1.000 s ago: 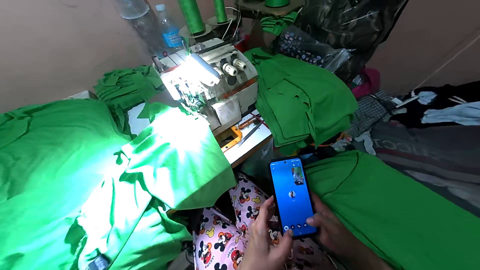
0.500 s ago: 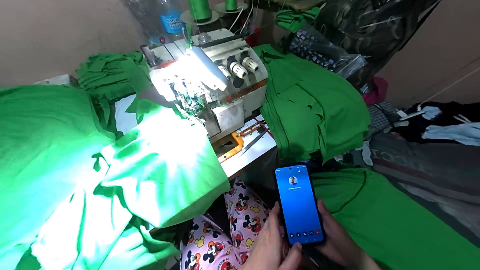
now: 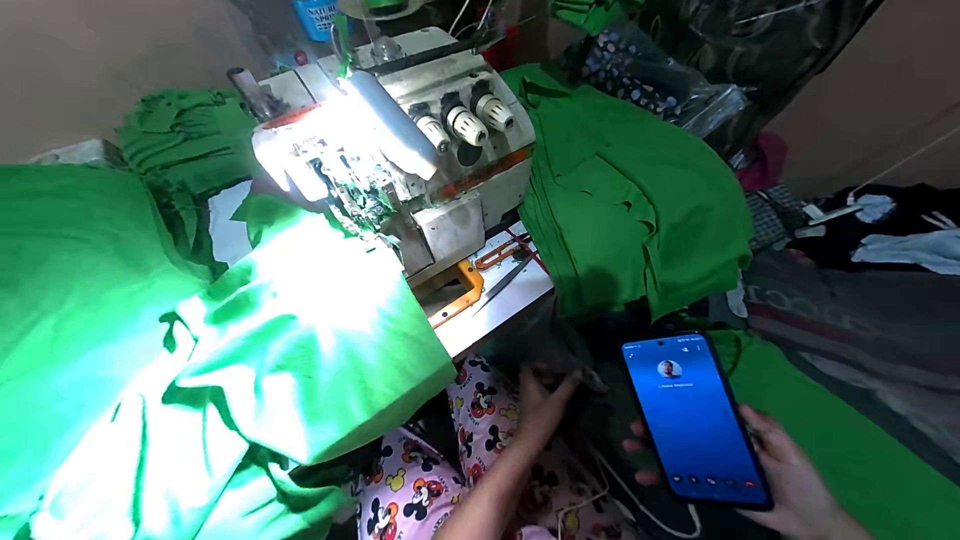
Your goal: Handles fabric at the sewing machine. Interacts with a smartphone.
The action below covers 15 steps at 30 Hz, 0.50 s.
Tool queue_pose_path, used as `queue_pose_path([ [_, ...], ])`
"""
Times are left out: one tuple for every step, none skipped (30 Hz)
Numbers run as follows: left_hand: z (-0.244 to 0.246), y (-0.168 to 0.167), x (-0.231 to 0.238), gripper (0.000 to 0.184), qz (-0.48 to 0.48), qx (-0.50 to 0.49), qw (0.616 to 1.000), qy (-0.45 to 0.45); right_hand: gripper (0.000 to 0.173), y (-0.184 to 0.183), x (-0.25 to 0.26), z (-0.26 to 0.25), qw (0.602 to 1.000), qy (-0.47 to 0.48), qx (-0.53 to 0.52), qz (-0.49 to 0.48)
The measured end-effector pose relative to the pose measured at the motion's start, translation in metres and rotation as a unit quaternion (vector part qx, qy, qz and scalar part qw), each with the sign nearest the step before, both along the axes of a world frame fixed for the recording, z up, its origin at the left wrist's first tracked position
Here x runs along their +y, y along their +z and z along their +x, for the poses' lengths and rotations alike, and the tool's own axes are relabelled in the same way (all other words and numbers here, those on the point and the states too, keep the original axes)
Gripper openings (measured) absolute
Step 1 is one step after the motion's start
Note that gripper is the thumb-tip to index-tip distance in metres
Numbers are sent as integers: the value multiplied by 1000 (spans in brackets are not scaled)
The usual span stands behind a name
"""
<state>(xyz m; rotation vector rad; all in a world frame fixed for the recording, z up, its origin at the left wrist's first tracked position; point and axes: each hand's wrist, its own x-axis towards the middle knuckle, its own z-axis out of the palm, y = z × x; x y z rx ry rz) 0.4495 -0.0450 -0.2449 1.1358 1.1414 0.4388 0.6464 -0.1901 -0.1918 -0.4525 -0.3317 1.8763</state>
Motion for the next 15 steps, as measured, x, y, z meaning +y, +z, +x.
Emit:
queue_pose_path([
  [17,-8,1,76,-21,9,998,53,61,1,0,4,999,6,-30,-14],
  [33,-15,3,82,-37,18,994,100,62,3,1,6,997,11,-66,-34],
  [45,-20,7,83,-50,32,989,133,63,5,3,6,993,14,-99,-58],
  [52,-25,11,79,-54,54,986,151,65,6,5,5,988,17,-128,-85],
  [54,-29,15,69,-53,79,984,150,68,5,9,5,982,24,-151,-109],
  [53,-32,17,57,-43,108,983,141,70,3,12,6,975,30,-174,-132],
  [47,-32,17,48,-30,131,983,121,69,1,17,7,968,32,-198,-152],
  [40,-31,16,41,-9,145,984,105,64,1,22,8,958,29,-229,-169],
  [31,-31,13,35,18,147,985,94,57,2,29,8,944,27,-274,-181],
  [23,-31,9,30,45,140,985,90,52,5,38,7,921,30,-337,-193],
  [14,-30,6,27,62,129,986,86,50,8,49,6,890,47,-408,-196],
  [7,-28,3,25,67,117,987,82,48,12,62,6,856,79,-473,-192],
  [2,-27,0,22,72,109,988,81,47,14,76,6,822,118,-525,-186],
  [-2,-26,-2,21,79,100,988,82,46,16,92,4,792,160,-561,-181],
  [-4,-25,-5,19,84,93,988,85,45,18,107,0,770,205,-578,-176],
])
